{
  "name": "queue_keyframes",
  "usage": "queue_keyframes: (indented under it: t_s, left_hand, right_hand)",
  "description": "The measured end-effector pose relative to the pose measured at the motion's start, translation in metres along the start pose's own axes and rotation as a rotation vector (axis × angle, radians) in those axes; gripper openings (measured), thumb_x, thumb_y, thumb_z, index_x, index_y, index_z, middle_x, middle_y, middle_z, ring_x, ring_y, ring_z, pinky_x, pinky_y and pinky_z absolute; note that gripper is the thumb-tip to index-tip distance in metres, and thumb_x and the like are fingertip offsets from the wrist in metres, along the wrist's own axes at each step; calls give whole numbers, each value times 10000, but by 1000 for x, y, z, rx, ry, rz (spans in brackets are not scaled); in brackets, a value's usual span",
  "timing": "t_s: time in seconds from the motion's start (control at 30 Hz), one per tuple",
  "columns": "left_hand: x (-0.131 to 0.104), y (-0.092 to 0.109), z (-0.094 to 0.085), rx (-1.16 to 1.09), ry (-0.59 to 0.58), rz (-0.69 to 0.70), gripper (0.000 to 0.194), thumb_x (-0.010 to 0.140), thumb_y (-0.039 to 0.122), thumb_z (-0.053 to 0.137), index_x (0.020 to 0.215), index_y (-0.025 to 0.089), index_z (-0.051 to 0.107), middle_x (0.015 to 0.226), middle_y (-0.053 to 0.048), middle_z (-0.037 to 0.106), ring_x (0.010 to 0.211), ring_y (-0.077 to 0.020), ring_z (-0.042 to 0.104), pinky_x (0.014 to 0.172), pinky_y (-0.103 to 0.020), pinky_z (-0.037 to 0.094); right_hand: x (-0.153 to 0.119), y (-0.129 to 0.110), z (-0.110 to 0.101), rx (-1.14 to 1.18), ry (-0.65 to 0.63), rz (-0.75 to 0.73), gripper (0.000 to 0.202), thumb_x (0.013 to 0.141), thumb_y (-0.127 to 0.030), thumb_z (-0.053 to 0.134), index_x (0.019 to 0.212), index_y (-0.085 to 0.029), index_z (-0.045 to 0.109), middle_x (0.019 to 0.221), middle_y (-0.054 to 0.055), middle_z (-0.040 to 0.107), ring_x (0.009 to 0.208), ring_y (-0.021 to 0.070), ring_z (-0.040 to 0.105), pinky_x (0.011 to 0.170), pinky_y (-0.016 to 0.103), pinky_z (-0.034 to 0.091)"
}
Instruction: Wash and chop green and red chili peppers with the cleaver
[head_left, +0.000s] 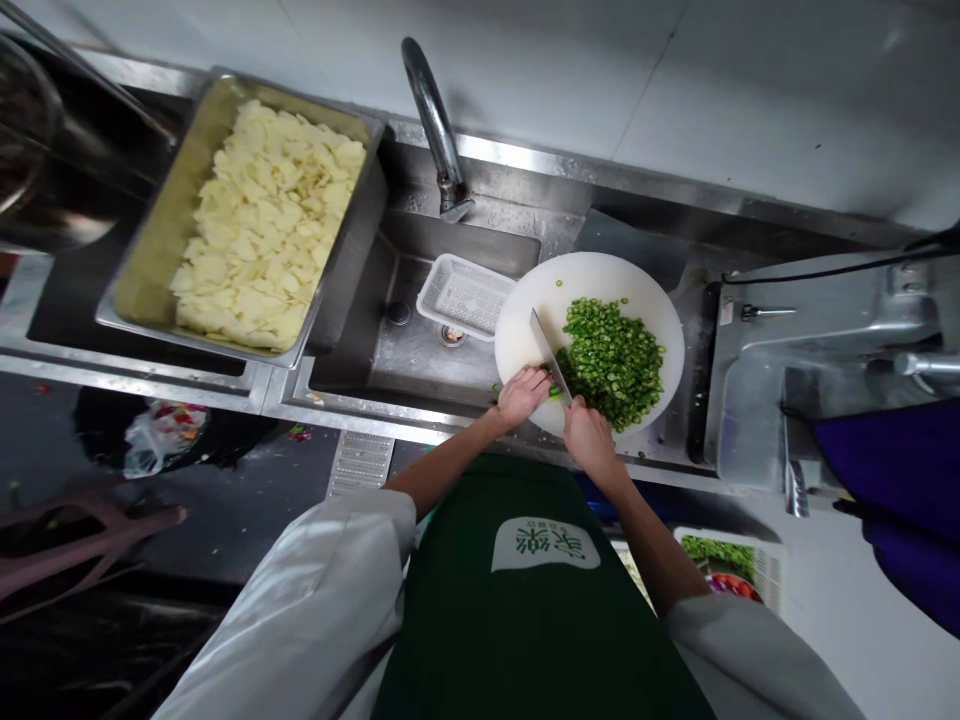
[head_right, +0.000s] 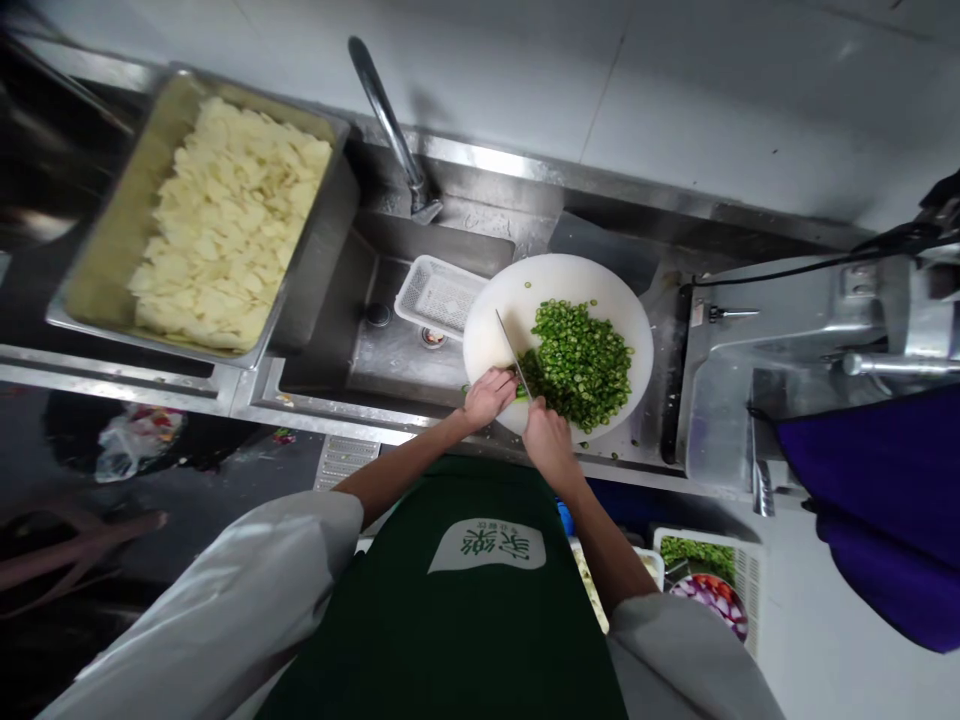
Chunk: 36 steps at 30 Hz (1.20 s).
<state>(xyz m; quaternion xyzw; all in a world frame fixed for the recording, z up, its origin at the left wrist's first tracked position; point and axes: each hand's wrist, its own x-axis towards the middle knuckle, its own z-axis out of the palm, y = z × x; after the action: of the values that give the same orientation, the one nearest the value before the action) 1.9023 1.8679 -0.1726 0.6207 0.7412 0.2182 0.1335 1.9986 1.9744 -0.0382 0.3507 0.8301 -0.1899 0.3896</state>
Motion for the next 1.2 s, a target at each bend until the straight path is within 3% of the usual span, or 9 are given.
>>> queue_keyframes:
  t_s: [0.4, 0.57, 0.7, 0.8, 0.87, 1.0, 1.2]
  left_hand:
    - [-3, 0, 0, -43, -4, -77, 268, 1007, 260, 414, 1129, 169, 634, 1064, -98, 657, 1002, -229, 583, 920, -391, 480]
    - [18, 22, 7, -43, -52, -110, 236, 989, 247, 445, 1092, 169, 643, 1067, -93, 646, 1016, -249, 554, 933, -395, 473]
    - [29, 36, 0, -78, -39, -179, 208, 973, 262, 480, 1077, 176, 639, 1075, -97, 631, 1022, -259, 545, 929, -435, 464]
    - [20, 29, -11, -142, 90, -274, 234, 979, 279, 469, 1123, 170, 618, 1106, -112, 620, 1067, -251, 543, 937, -436, 470]
    - [12, 21, -13, -198, 134, -268, 239, 989, 260, 437, 1121, 170, 615, 1091, -111, 624, 1065, -232, 555, 935, -417, 486]
    - [4, 13, -4, -254, 121, -171, 244, 996, 226, 408, 1092, 178, 628, 1024, -93, 640, 1010, -209, 580, 910, -394, 519]
    - [5, 10, 9, -207, 56, -133, 236, 993, 219, 425, 1097, 165, 631, 1039, -97, 637, 1022, -210, 573, 911, -374, 525]
  right_hand:
    - [6, 6, 5, 136, -18, 23, 274, 1024, -270, 340, 1151, -135, 543, 1066, 168, 708, 1003, 245, 678, 803, 278, 434]
    - [16, 30, 7, 152, -11, 58, 311, 1030, -318, 346, 1165, -134, 557, 1074, 168, 709, 1027, 254, 670, 842, 292, 433]
    - [12, 37, 9, 151, 6, 109, 307, 1032, -302, 341, 1183, -120, 536, 1073, 184, 704, 1016, 254, 676, 837, 300, 442]
    - [9, 28, 10, 143, 17, 106, 289, 1030, -292, 335, 1170, -125, 525, 1041, 180, 710, 979, 253, 690, 807, 298, 457]
    - [8, 22, 9, 131, 27, 112, 279, 1028, -277, 333, 1165, -122, 520, 1017, 180, 715, 955, 254, 699, 789, 296, 464]
    - [0, 18, 4, 101, 30, 107, 286, 1031, -280, 315, 1163, -122, 513, 1005, 182, 717, 942, 256, 705, 784, 293, 473]
    - [0, 9, 7, 83, 29, 91, 282, 1034, -255, 282, 1163, -123, 495, 998, 187, 719, 935, 243, 707, 794, 292, 474]
